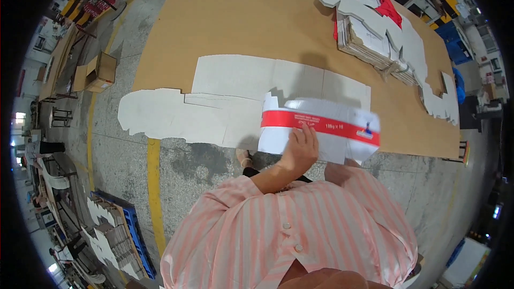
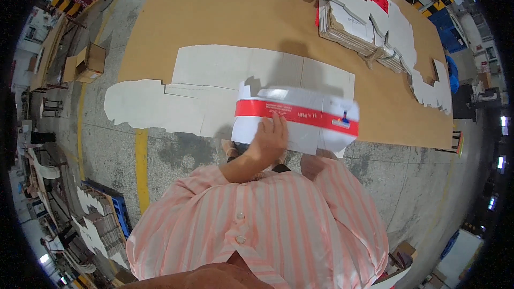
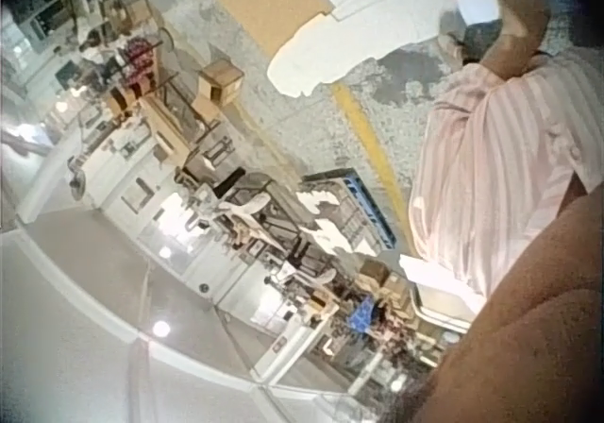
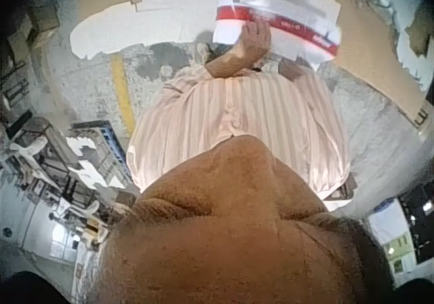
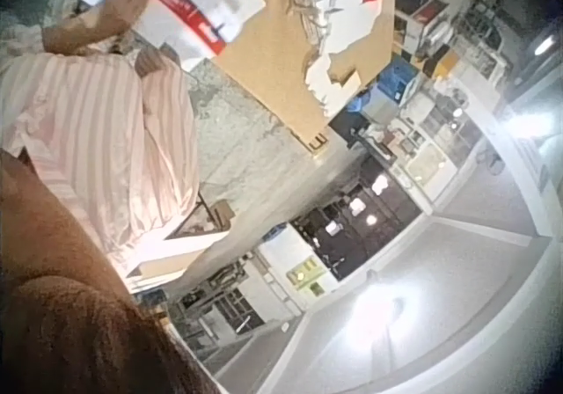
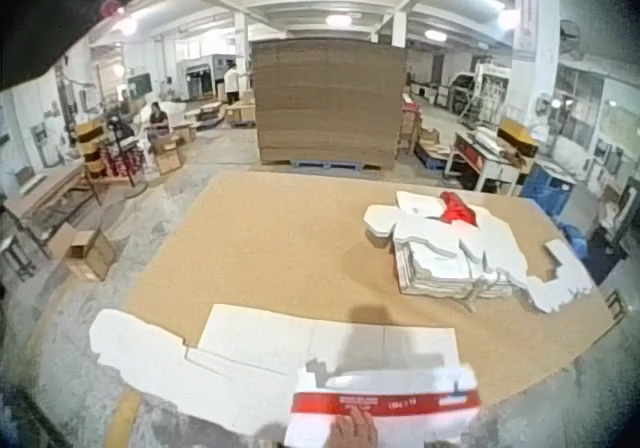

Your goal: Organizing and counting white cardboard cutouts in a warehouse.

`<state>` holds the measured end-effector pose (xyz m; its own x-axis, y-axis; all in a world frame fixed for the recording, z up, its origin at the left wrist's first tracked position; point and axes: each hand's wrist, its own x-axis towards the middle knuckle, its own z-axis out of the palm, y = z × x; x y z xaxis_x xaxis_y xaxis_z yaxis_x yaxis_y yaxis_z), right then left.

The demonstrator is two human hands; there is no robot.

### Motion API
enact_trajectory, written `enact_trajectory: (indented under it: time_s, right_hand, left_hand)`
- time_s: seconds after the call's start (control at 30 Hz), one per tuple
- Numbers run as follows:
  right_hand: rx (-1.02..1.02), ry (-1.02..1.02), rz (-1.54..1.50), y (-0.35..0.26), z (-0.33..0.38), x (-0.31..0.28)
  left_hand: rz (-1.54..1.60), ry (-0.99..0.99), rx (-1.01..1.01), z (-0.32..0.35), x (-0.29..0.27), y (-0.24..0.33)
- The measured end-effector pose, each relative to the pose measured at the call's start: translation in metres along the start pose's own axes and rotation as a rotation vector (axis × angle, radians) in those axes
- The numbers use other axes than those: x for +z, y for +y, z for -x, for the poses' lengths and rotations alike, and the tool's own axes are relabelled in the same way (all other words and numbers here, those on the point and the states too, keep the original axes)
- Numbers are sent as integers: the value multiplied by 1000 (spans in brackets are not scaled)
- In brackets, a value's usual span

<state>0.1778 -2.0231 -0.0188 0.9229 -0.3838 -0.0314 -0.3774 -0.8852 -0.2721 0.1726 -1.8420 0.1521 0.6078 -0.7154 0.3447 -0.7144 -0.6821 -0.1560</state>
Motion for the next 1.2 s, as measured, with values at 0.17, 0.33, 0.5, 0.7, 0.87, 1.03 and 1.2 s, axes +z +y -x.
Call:
enact_trajectory:
  time_s: [0.17, 0.33, 0.5, 0.7, 0.87, 1.03, 1.2]
  right_hand:
    - [6, 37, -244, 11, 3, 11]
    - [13, 8, 158, -3, -3, -5]
    - [-20, 28, 196, -8, -3, -4]
    - [-35, 23, 198, -7, -3, 1]
    - [-23, 20, 181, 6, -4, -7]
    - [-65, -5, 74, 39, -5, 14]
    - [-67, -55, 193, 40, -2, 18]
  left_hand:
    - [462, 9, -146, -3, -16, -31]
    - [1473, 254, -1014, 66, -6, -125]
    - [1919, 815, -1477, 141, 67, -170]
    - [1819, 735, -1583, 170, 111, -194]
    - [1157, 168, -1167, 108, 36, -166]
    - [635, 361, -273, 15, -16, -75]
    - [40, -30, -1, -4, 8, 0]
